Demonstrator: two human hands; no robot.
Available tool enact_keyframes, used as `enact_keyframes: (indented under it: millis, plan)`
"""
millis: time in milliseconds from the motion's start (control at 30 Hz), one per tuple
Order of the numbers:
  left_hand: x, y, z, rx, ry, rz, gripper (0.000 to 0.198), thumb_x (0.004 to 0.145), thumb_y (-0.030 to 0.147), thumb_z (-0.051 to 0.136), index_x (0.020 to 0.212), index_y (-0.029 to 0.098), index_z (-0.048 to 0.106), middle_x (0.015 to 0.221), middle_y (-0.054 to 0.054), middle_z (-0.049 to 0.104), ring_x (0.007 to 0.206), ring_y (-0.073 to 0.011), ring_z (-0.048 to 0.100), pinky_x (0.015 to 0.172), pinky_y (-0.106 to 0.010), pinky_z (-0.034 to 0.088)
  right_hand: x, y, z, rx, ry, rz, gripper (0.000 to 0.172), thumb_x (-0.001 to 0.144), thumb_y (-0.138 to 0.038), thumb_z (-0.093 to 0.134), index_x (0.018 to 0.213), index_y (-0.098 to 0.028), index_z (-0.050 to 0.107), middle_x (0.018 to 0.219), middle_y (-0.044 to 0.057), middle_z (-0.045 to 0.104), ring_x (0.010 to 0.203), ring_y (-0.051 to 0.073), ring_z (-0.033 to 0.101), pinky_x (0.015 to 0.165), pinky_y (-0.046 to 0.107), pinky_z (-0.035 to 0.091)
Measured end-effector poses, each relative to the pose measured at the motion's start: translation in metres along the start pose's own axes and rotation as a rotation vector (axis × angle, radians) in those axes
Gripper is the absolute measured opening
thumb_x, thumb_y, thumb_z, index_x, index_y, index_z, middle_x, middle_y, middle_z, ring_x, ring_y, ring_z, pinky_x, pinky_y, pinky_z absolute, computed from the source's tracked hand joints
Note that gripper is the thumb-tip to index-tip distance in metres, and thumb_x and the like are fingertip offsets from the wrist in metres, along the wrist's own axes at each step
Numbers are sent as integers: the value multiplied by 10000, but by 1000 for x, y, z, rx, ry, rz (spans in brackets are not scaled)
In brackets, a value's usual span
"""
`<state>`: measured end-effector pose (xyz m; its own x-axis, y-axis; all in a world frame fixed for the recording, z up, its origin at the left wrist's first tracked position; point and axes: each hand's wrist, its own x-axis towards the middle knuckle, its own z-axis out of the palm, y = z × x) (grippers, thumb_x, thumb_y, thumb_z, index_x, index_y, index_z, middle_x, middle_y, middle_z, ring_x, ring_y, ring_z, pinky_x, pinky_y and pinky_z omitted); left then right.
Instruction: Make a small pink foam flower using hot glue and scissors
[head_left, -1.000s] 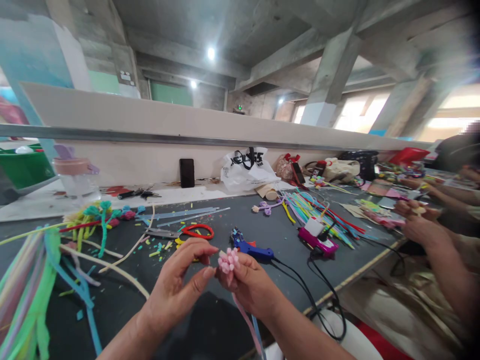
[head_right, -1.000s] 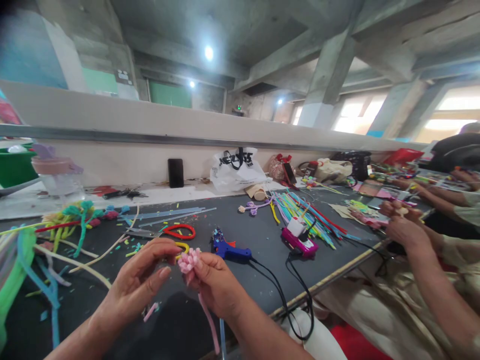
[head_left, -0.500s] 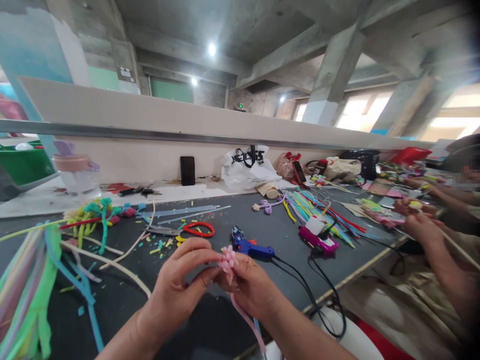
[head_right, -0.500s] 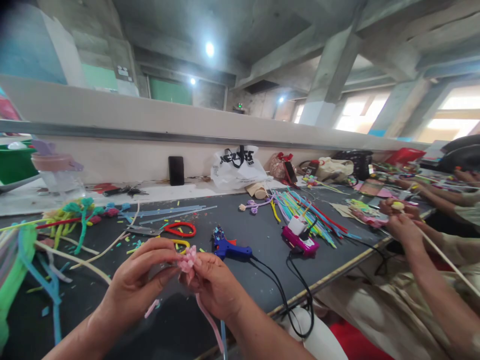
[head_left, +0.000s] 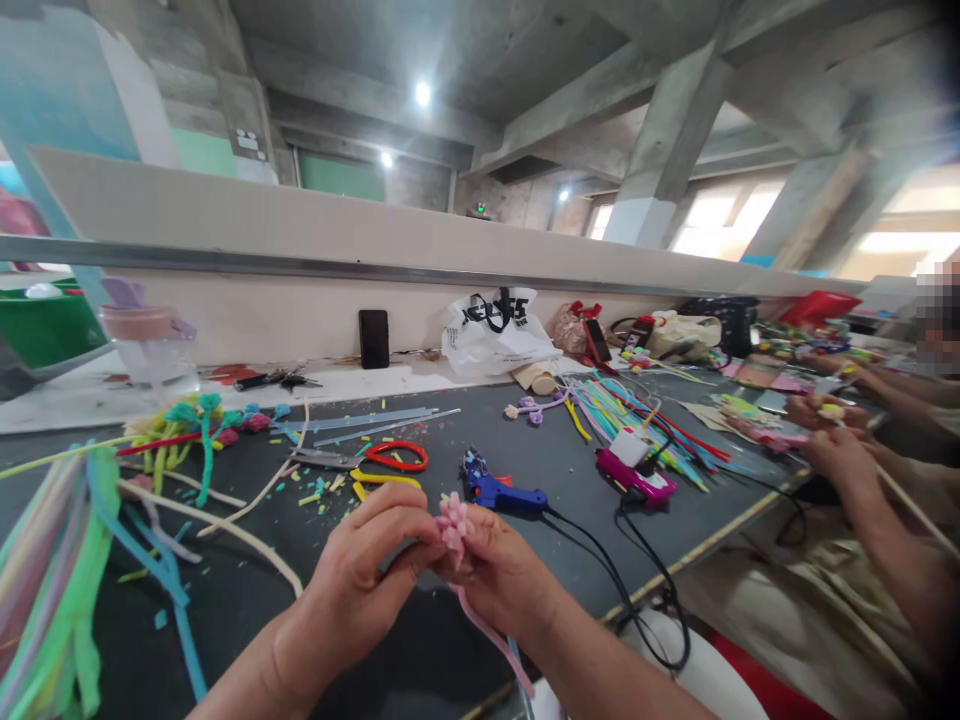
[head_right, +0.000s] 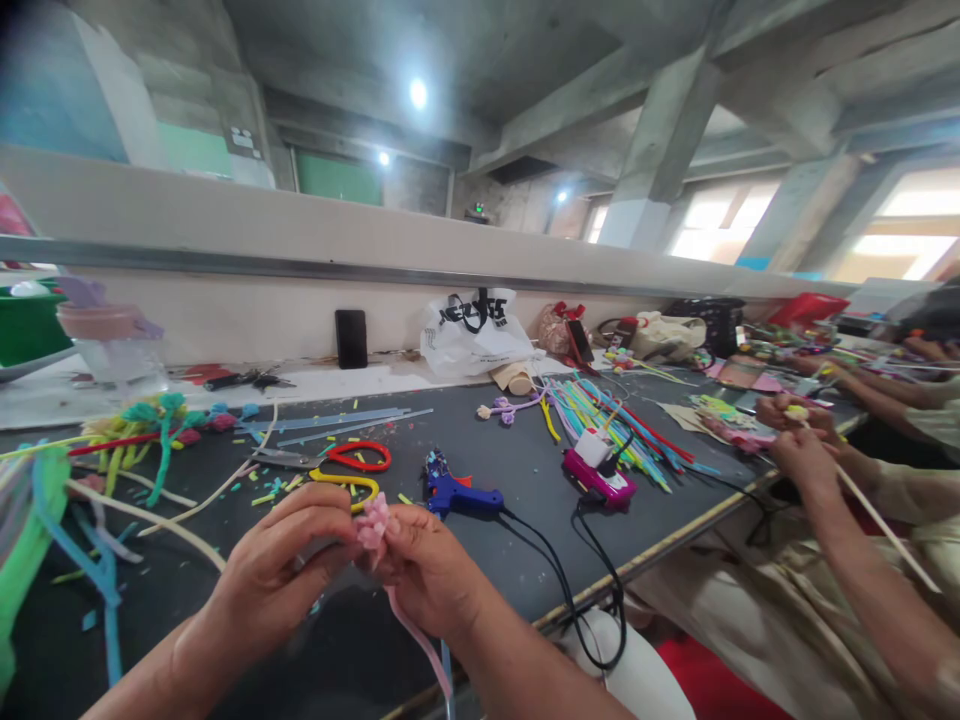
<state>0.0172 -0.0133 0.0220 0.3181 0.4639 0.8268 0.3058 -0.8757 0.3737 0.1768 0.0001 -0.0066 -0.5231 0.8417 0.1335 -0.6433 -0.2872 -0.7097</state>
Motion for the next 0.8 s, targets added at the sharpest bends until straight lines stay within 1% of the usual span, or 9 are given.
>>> enact_keyframes:
  millis: [100,233,500,633,733,800]
  plan:
    - [-1,-1,-1,-11,-18,19,192,764,-1,567,866,160,590,831,-42,601,815,-120,573,731,-199,483,0,0,-1,11,8,10,192,672,-278,743,704,-101,676,599,-2,510,491,40,321,450,160,191]
    - [-2,-2,-2,-25,-18,43,232,752,-27,569,888,158,602,829,-42,595,783,-114,574,710,-203,492,-1,0,0,37,50,8,189,665,-260,754,758,-107,693,668,19,559,517,36,355,462,151,220]
    - [-2,0,-3,-6,-44,78,250,763,-39,547,912,156,600,845,-45,611,788,-113,582,743,-219,490,-2,1,1,36,57,11,206,647,-256,772,760,-101,697,665,11,555,526,27,366,472,135,249]
    - [-1,-2,-2,13,-16,60,229,757,-26,560,892,156,592,829,-40,621,814,-117,579,745,-198,487,-1,-3,2,0,43,26,221,637,-285,778,733,-104,693,628,-1,544,504,28,370,455,141,250]
    - [0,-3,-2,43,13,45,212,767,-18,539,870,161,586,826,-40,615,822,-118,579,742,-187,484,-1,-8,4,-62,25,56,216,660,-309,763,680,-110,682,618,-6,553,519,33,417,478,145,290]
    - [1,-3,-3,66,16,45,218,773,-20,522,869,165,585,828,-39,609,823,-115,580,744,-182,481,-1,-12,4,-110,27,71,206,675,-323,752,696,-129,686,657,-3,587,566,43,472,539,157,347]
